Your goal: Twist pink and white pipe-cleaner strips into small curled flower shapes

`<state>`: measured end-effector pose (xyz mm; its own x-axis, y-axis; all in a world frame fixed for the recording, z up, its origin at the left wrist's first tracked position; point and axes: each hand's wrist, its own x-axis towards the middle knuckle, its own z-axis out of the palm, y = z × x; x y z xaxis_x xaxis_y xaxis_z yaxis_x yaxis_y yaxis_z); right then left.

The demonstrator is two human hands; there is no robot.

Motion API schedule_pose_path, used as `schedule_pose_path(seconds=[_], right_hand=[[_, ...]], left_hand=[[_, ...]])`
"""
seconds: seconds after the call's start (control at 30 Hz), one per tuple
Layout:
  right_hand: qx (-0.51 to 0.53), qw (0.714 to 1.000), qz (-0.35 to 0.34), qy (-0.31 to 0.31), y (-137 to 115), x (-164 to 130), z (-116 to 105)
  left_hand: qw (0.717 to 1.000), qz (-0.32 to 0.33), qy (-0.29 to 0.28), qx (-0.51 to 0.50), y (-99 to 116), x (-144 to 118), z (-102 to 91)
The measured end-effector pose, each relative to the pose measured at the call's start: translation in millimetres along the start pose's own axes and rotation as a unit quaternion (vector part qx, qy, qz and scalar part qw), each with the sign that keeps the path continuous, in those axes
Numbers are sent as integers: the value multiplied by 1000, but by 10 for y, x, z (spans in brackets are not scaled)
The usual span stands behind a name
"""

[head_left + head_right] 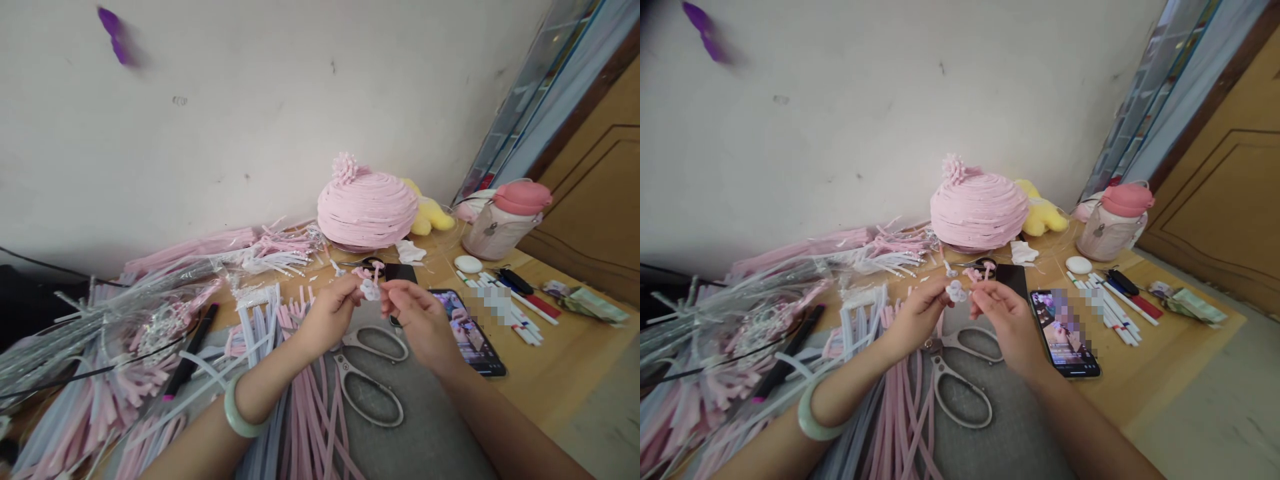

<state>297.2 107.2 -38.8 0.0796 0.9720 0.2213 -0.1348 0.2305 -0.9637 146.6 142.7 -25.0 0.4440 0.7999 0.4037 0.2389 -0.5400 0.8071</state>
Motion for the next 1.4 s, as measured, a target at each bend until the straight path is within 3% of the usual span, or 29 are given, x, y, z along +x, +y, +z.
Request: schedule_pose_path(seconds=[0.1, 0.27, 0.43, 0.57, 0.7, 0.8, 0.9, 1.13, 1.3, 1.4], right_hand=[[54, 994, 84, -42, -10, -4, 29], [22, 994, 87, -56, -55, -25, 36], [-61, 997, 45, -3, -67, -45, 46], [-105, 994, 25, 7, -55, -62, 66], [-191, 976, -101, 14, -40, -38, 4], [-288, 932, -219, -33, -28, 17, -77], [-333, 905, -251, -80, -17, 55, -123], [-321, 922, -216, -37, -6, 15, -85], [-249, 963, -94, -41, -10, -23, -13], [-221, 973, -37, -55, -16, -39, 16]], left_hand=[[999, 54, 7, -2, -28, -9, -20], [996, 84, 4, -5, -3, -33, -27], [996, -3, 83, -21, 51, -55, 19], [980, -103, 1, -170, 92, -46, 50], [951, -169, -43, -254, 89, -16, 6], [931, -204, -85, -291, 64, -7, -41], [924, -213, -79, -307, 73, -6, -57], [923, -168, -28, -345, 198, 21, -57], [921, -156, -27, -355, 189, 13, -41], [926, -150, -8, -347, 157, 7, -15]])
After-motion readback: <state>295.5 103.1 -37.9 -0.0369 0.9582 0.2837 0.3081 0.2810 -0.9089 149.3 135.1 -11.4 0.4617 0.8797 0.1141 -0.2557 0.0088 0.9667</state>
